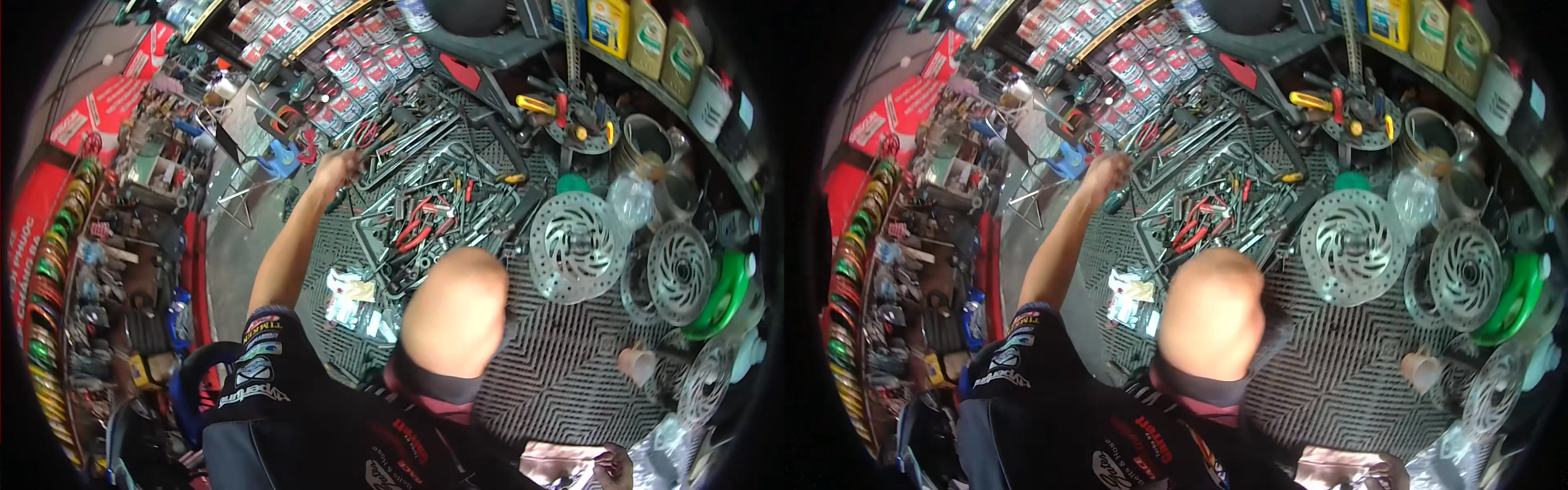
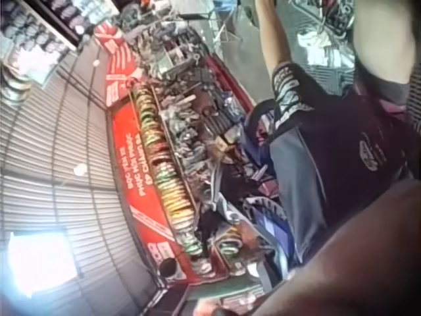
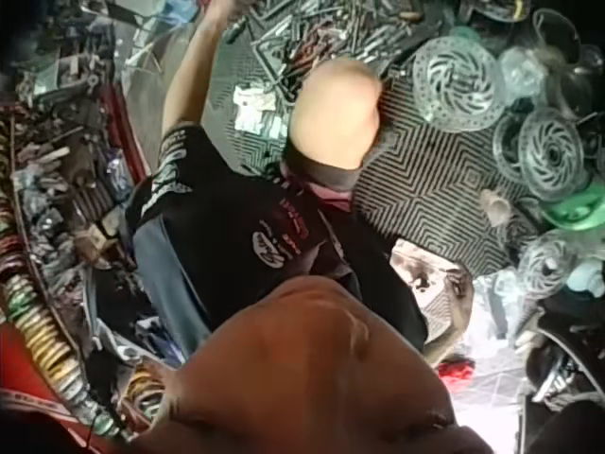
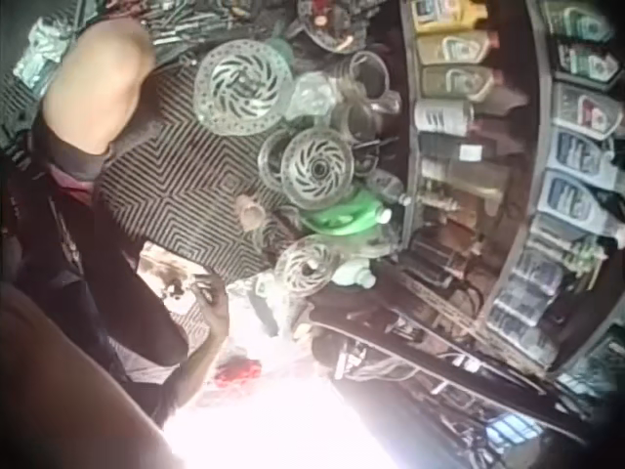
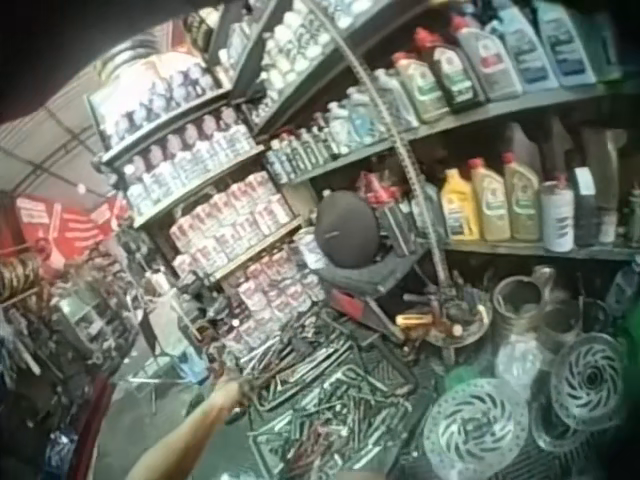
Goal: Repairing and cleaning a mechanical component using a hammer and a punch set on a white cloth.
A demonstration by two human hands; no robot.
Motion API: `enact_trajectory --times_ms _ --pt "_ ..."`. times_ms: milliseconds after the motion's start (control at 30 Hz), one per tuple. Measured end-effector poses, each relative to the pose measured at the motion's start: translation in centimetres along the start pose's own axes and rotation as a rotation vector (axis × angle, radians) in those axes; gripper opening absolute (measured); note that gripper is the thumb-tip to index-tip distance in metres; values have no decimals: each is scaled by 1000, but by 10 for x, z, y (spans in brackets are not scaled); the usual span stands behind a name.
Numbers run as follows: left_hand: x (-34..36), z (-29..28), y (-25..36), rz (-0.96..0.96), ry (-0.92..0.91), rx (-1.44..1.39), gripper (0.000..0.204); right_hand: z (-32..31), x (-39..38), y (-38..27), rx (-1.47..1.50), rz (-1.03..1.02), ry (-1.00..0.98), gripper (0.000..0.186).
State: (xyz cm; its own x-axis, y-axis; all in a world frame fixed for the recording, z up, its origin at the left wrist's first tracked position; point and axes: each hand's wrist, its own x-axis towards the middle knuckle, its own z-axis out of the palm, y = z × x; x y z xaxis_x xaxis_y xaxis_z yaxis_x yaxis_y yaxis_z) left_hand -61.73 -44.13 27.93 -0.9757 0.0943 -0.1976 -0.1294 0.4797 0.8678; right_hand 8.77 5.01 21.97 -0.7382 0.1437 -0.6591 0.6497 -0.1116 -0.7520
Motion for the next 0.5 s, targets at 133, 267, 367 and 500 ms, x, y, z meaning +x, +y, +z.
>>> enact_trajectory --times_ms 133,267,367,500 --pt "15 -50 -108 -108 -1 436 30 13 52 -42 -328 -45 -3 47" --pt "39 -37 -209 -212 -40 562 38 -47 66 144 -230 210 107 43" --pt "61 -21 -245 -160 -9 847 42 -76 28 210 -523 243 -56 46" --pt "90 14 -228 -164 22 788 42 -60 17 135 107 429 -59 42"
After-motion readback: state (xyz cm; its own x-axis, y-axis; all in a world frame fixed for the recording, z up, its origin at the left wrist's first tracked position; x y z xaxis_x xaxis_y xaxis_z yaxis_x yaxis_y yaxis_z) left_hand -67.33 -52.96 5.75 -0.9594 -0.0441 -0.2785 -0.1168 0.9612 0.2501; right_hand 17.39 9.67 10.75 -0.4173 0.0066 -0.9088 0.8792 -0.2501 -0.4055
